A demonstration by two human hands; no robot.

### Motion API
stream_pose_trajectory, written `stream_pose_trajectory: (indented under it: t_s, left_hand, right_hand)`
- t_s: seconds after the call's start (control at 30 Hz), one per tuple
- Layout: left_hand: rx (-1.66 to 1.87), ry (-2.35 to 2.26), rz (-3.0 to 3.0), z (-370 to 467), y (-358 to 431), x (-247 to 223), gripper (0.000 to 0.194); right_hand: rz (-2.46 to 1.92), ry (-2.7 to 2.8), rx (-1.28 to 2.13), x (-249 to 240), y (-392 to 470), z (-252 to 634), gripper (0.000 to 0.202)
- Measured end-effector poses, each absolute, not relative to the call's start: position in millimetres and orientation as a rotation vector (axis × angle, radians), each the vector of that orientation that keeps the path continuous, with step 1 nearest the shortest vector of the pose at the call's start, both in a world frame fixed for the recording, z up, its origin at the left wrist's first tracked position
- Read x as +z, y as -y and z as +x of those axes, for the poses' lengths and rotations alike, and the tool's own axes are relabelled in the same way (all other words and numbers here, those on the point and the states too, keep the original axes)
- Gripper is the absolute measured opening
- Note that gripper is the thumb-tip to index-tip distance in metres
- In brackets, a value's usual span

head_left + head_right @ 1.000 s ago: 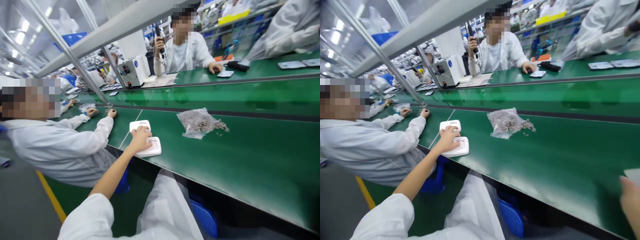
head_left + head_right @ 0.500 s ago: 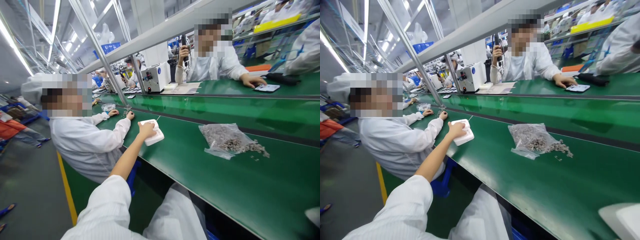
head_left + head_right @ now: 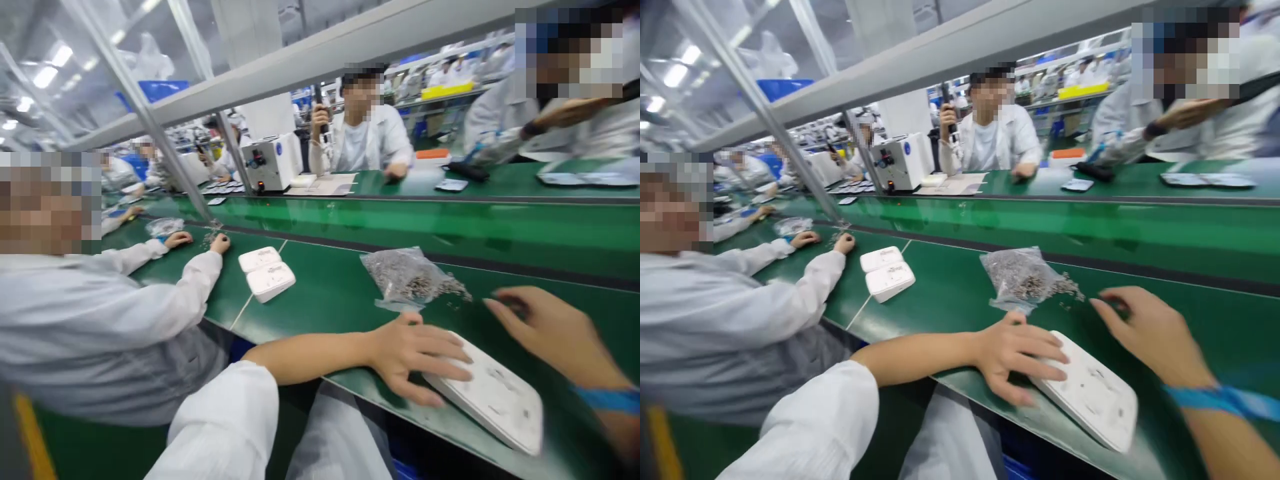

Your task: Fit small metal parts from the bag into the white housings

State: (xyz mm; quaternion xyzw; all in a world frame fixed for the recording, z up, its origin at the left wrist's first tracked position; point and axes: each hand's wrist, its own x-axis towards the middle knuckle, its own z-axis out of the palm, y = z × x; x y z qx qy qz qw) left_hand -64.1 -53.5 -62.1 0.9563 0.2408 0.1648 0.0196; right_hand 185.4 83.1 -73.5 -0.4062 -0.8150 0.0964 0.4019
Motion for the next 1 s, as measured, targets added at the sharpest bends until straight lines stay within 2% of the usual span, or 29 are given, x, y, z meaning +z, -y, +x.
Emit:
stream_pose_trajectory:
  t_s: [0.1,0.2,0.37,0.53,0.63,0.77,0.87,0.93,1.0]
  left_hand:
    - [0.594,-0.467,2.980,-61,56,-63,0.052]
    - [0.741,-0.485,2.902,-64,60,-58,0.048]
    - [0.845,-0.523,2.821,-71,61,-47,0.037]
    - [1.014,-0.504,2.760,-74,67,-46,0.042]
    - [1.247,-0.699,2.657,-81,64,-49,0.044]
    - [1.481,-1.353,2.443,-86,40,-43,0.027]
    - [1.496,-1.720,2.251,-85,18,-35,0.029]
    - [1.441,-1.778,2.223,-85,11,-34,0.032]
    - [1.367,-1.760,2.256,-86,11,-36,0.028]
  right_hand:
    - [-0.978,2.246,0.202,-78,-106,179,0.053]
    - [-1.025,2.347,0.137,-72,-99,174,0.032]
    - [-1.129,2.353,0.180,-71,-91,161,0.015]
    - [-1.151,2.230,0.261,-76,-87,161,0.014]
    - [-1.139,2.098,0.316,-71,-89,165,0.018]
    - [-1.057,2.030,0.400,-51,-88,151,0.021]
    - [-0.895,2.113,0.466,-35,-78,125,0.016]
    - [-0.734,2.206,0.526,-28,-68,111,0.014]
    - [-0.596,2.278,0.592,-25,-57,103,0.013]
